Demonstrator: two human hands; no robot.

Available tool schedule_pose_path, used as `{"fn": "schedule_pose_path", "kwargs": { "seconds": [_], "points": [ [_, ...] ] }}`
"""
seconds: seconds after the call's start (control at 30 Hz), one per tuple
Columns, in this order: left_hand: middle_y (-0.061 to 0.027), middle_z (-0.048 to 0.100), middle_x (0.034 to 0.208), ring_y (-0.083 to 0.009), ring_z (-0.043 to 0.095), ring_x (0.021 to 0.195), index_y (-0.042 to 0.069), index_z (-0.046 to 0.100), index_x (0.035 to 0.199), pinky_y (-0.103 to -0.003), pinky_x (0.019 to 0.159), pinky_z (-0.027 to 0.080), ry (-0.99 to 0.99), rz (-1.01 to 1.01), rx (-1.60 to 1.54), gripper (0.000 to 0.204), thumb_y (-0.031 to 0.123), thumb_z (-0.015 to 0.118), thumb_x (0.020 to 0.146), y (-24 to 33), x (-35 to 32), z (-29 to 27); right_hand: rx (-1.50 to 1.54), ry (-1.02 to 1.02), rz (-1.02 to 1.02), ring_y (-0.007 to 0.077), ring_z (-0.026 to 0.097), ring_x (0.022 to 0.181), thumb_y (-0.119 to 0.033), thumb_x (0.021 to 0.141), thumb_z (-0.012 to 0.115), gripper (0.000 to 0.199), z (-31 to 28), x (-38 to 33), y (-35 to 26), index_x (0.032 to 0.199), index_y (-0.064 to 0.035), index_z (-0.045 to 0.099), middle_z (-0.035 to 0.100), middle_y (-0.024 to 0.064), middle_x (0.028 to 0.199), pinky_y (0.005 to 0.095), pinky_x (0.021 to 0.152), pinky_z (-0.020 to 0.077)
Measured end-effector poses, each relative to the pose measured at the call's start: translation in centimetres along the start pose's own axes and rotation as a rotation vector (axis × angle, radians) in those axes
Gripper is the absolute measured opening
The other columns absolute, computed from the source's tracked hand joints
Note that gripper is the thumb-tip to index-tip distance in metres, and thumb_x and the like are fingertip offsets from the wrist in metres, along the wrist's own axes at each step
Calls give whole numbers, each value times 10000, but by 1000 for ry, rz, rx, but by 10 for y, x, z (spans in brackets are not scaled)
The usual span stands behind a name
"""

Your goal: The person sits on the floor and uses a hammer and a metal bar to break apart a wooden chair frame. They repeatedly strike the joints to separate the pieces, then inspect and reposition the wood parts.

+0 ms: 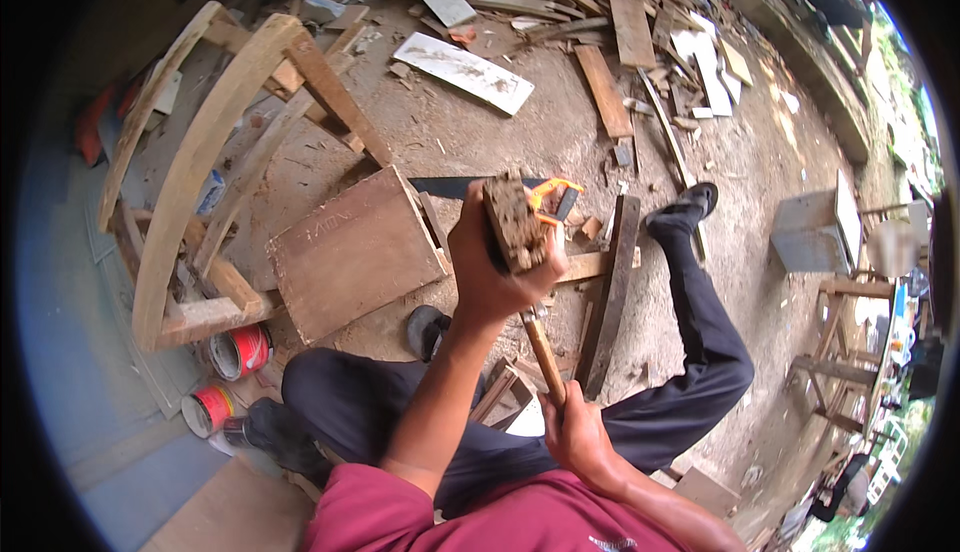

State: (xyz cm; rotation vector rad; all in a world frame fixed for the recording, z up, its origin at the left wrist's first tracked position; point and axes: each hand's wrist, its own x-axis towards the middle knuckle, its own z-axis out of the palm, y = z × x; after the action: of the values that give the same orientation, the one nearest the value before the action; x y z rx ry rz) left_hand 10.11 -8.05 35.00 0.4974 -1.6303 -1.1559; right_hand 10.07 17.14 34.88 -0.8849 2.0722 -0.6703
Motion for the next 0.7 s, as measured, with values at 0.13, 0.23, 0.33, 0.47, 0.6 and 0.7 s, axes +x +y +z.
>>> {"fn": "schedule_pose_path", "kwargs": {
  "seconds": [0.13,0.23,0.33,0.47,0.6,0.7],
  "points": [
    [-66,601,897,-141,604,789,-8,513,1110,-296,744,518,31,-70,-60,498,123,759,697,9,-10,-2,13,-69,58,501,614,611,-130,948,620,273,-11,2,-4,1043,32,422,594,287,624,560,503,450],
    [-66,550,877,-155,564,758,10,489,1058,-287,739,501,30,-107,-72,469,148,742,688,-5,-5,-15,44,-91,52,500,614,621,-117,943,617,265,-8,8,-13,1042,32,422,598,280,636,549,509,454],
    [-63,547,872,-161,560,750,16,480,1036,-293,733,502,28,-113,-79,458,144,729,673,-10,1,-19,59,-102,41,499,616,628,-104,937,615,262,-6,13,-17,1050,36,425,600,280,645,545,517,459],
    [-66,569,885,-167,585,753,5,498,1080,-290,738,515,-6,-68,-3,501,157,743,671,-12,4,-17,58,-83,36,485,626,641,-89,926,625,263,0,12,-17,1052,40,433,606,278,666,525,522,467],
    [-82,631,941,-161,638,799,13,537,1136,-293,764,536,-41,-37,42,560,177,782,661,1,1,2,118,-44,58,479,635,656,-104,933,623,256,0,5,-8,1066,19,442,615,273,684,522,539,475],
    [-92,553,911,-194,568,743,-6,513,1023,-312,701,501,-58,18,30,415,124,720,687,15,-6,19,125,-25,146,474,649,685,-120,940,616,246,-2,-9,1,1093,-10,457,627,270,706,521,571,496]
  ]
}}
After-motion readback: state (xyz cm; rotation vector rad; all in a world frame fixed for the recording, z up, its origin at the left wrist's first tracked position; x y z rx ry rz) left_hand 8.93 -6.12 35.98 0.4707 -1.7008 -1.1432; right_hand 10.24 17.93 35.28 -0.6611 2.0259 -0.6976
